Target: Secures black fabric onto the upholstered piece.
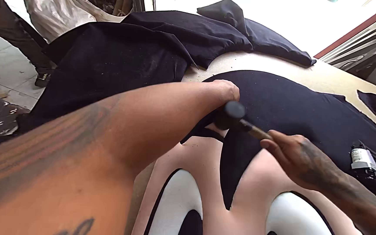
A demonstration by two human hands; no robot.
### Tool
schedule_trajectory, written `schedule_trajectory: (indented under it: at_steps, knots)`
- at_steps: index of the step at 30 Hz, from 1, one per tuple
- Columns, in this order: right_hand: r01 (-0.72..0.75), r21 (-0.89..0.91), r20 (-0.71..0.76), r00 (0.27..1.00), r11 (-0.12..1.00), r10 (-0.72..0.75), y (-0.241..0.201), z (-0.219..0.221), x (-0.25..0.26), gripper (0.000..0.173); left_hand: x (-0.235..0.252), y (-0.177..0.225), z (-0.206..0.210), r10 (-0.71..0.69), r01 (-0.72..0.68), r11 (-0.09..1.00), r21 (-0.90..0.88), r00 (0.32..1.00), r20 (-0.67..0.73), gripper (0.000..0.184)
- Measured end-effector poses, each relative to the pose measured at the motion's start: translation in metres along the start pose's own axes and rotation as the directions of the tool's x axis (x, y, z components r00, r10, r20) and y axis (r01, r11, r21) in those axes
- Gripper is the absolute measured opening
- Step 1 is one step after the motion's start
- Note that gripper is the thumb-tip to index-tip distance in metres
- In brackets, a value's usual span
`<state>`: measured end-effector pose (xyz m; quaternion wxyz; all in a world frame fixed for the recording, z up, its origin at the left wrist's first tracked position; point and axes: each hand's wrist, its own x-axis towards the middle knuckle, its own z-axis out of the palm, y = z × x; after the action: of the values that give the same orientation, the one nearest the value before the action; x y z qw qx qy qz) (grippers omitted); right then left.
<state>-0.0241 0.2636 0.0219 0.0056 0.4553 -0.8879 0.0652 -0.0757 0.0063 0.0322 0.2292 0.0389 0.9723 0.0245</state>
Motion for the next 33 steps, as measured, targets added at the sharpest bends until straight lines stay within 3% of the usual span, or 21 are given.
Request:
schedule_trajectory:
  at_steps: [1,2,4,6,11,15,19,21,23,26,29,30,32,33]
  knots:
    - [-0.01,0.041,-0.042,0.999,0.999,0.011,0.004,-0.008,-0.001,0.052,-0.009,-0.001,0.003,-0.034,0.032,0.998,-0.049,0.998,-0.045,0.027]
    - [-0.023,0.07,-0.07,0.997,0.997,0.028,0.007,-0.013,-0.004,0.051,-0.017,-0.003,0.006,-0.074,0.068,0.994,-0.09,0.995,-0.067,0.033]
    - [-0.064,0.109,-0.083,0.994,0.992,0.074,0.015,-0.016,-0.012,0.051,-0.028,-0.012,0.021,-0.149,0.133,0.98,-0.147,0.983,-0.105,0.062]
    - [-0.099,0.087,-0.118,0.987,0.991,0.109,0.023,-0.016,-0.013,0.051,-0.036,-0.025,0.031,-0.171,0.155,0.977,-0.143,0.979,-0.111,0.073]
    - [-0.179,0.067,-0.131,0.974,0.982,0.186,0.023,-0.002,-0.007,0.055,-0.043,-0.033,0.038,-0.233,0.229,0.968,-0.105,0.972,-0.033,0.076]
    - [-0.197,-0.121,0.051,0.978,0.973,0.204,0.022,0.021,0.001,0.056,-0.042,-0.024,0.03,-0.259,0.256,0.96,-0.109,0.966,-0.012,0.075]
    - [-0.191,-0.009,-0.131,0.973,0.982,0.188,0.011,0.016,-0.001,0.055,-0.044,-0.024,0.029,-0.261,0.257,0.96,-0.113,0.965,-0.016,0.074]
    - [-0.217,-0.088,-0.047,0.976,0.972,0.214,0.017,0.032,-0.006,0.057,-0.045,-0.024,0.03,-0.255,0.251,0.962,-0.11,0.967,-0.016,0.074]
    - [-0.183,-0.169,0.03,0.981,0.969,0.19,0.025,0.019,0.0,0.061,-0.045,-0.022,0.029,-0.251,0.247,0.962,-0.115,0.968,-0.016,0.071]
    - [-0.175,-0.044,-0.115,0.979,0.984,0.169,0.024,-0.019,0.004,0.058,-0.044,-0.02,0.027,-0.257,0.255,0.961,-0.109,0.966,-0.002,0.072]
    - [-0.231,0.131,-0.278,0.925,0.964,0.259,0.015,-0.027,-0.003,0.057,-0.043,-0.019,0.026,-0.257,0.255,0.963,-0.091,0.967,-0.005,0.072]
    - [-0.257,0.124,-0.245,0.928,0.958,0.28,0.013,-0.016,-0.006,0.057,-0.043,-0.018,0.026,-0.256,0.255,0.963,-0.085,0.967,-0.004,0.072]
    - [-0.34,-0.062,0.026,0.939,0.938,0.343,0.01,0.011,-0.011,0.057,-0.042,-0.015,0.025,-0.253,0.254,0.964,-0.074,0.967,0.011,0.071]
    - [-0.313,-0.16,0.096,0.939,0.936,0.331,0.012,0.02,-0.009,0.058,-0.042,-0.012,0.024,-0.25,0.25,0.966,-0.067,0.968,0.014,0.071]
